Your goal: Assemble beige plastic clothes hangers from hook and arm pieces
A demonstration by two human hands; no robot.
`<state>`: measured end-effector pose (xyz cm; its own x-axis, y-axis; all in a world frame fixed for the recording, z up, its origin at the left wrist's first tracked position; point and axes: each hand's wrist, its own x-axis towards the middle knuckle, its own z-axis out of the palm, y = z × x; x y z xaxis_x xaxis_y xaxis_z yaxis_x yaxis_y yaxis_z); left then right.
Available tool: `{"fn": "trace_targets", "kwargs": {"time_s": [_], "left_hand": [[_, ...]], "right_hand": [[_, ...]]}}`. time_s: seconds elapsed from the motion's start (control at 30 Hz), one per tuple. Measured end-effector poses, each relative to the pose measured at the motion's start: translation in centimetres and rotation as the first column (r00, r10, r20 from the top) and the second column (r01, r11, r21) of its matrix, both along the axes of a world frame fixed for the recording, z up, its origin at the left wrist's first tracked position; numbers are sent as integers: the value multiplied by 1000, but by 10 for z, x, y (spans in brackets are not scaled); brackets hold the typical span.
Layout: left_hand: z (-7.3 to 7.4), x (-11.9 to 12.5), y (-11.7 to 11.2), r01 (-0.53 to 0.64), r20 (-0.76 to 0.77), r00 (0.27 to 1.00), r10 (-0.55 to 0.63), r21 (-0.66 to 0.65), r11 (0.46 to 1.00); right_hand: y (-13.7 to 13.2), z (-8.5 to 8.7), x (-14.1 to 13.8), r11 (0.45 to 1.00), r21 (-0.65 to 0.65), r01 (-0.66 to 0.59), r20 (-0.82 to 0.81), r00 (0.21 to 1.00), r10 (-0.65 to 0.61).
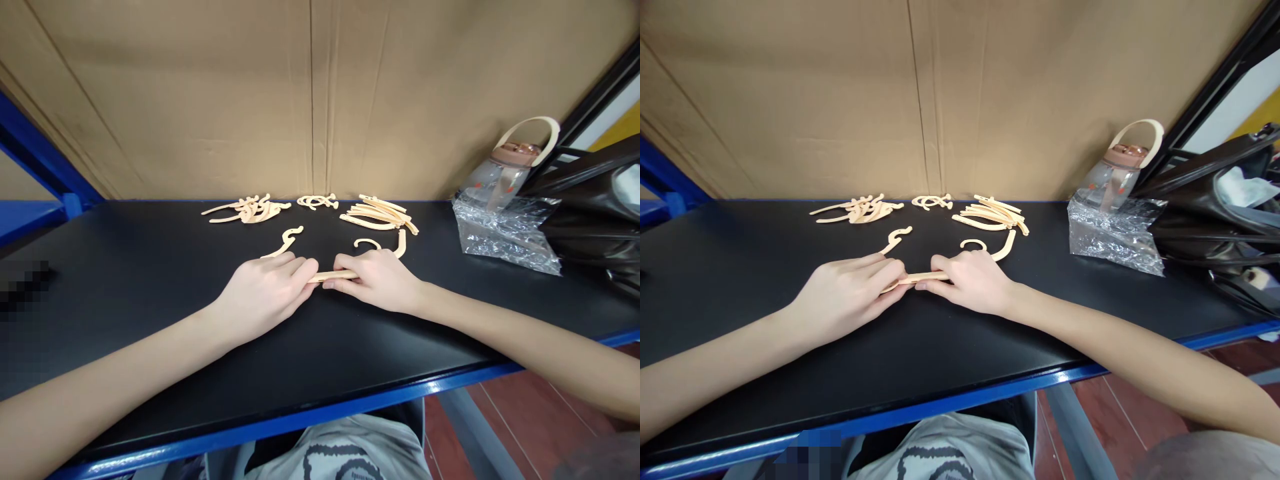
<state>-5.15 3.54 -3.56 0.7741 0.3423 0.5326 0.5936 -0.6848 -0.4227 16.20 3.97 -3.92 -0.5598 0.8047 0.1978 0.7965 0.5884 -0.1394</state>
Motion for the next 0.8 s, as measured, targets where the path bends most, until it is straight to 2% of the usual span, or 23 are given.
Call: {"fn": "trace_targets", "kwargs": {"time_s": [0.8], "left_hand": [[0,1,-2,-32,23,999,32,-12,999]], "right_hand": [[1,-1,1,999,11,-50,29,998,50]]}}
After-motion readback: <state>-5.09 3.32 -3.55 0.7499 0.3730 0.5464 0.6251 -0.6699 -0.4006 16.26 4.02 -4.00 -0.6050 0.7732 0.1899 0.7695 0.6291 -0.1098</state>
